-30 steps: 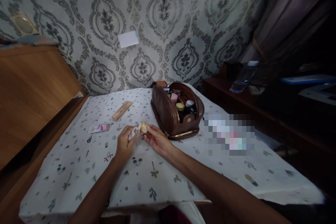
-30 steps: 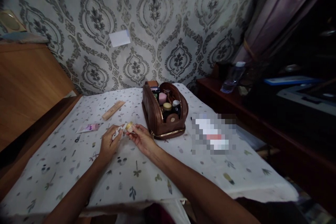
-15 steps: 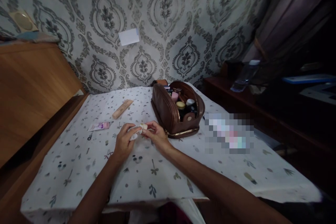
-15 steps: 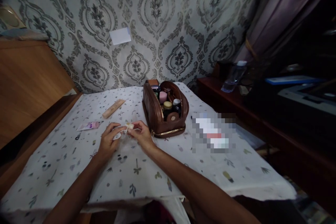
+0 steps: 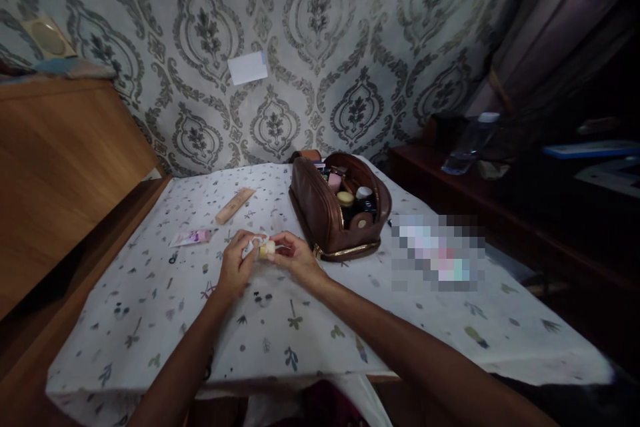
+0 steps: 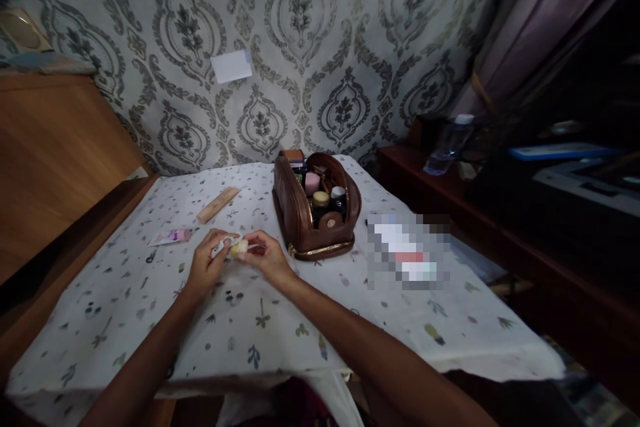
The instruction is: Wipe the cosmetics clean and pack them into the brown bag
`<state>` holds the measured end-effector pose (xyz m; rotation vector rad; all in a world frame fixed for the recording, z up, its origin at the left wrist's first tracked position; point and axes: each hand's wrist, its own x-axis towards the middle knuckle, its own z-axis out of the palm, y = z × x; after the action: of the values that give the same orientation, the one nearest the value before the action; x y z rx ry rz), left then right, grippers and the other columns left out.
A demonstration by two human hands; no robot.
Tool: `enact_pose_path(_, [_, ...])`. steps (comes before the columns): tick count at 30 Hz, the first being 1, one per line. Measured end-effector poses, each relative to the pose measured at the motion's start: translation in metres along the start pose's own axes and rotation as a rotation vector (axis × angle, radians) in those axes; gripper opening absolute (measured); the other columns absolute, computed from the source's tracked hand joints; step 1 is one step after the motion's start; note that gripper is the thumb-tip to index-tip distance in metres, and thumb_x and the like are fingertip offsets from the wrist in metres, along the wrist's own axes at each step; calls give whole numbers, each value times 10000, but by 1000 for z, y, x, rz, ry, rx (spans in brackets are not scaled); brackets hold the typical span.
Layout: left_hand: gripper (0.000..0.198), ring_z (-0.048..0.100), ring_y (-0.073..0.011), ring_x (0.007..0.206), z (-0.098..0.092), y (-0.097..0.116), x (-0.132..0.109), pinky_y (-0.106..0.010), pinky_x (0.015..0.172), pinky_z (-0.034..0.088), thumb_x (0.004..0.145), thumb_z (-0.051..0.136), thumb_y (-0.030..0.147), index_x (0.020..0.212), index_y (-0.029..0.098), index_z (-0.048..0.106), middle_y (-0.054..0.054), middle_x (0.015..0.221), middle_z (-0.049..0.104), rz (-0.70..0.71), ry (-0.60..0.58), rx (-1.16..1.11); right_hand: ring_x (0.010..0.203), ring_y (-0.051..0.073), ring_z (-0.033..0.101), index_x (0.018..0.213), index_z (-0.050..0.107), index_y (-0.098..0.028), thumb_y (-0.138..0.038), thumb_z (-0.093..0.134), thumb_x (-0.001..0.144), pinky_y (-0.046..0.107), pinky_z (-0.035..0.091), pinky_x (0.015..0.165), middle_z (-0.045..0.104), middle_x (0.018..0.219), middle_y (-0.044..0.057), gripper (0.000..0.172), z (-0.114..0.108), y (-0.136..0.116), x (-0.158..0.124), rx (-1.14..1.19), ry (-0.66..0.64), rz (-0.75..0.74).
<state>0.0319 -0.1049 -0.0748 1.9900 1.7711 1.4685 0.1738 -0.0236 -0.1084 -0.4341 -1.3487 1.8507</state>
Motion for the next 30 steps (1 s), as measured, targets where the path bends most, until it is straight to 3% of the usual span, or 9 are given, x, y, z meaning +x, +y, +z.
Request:
enact_pose_path(12, [251,541,-166,750,-1,-3,3,-278,710,417,901,521,392,803,184,623,-9,773,574,-134,-9,-30,688,128,605,857,648,-216,-302,848,587,273,504,669,647,848,-13,347,5,-7,-4,50,1,39])
enact_pose_path(17, [355,517,-155,683,3,-10,-1,-259,628,424,847,561,525,814,177,622,8,700,558,-346,-9,-169,707,131,605,884,630,-212,-331,853,581,264,496,670,646,838,-14,395,3,-7,-2,10,24,8])
enact_pose_path(22, [565,471,-116,566,7,-5,-5,-212,480,377,755,584,674,962,151,633,26,661,534,-659,-47,-291,768,146,612,908,602,-209,-357,837,609,273,503,695,643,880,-4,408,0,-5,-1,-147,41,-116])
enact_pose_path(30, [584,252,-20,370,9,2,0,-178,361,102,650,644,730,668,155,541,62,496,435,-821,-155,-616,840,155,584,1015,638,-221,-240,705,789,246,496,641,604,952,33,237,-3,-8,-7,-584,30,-486])
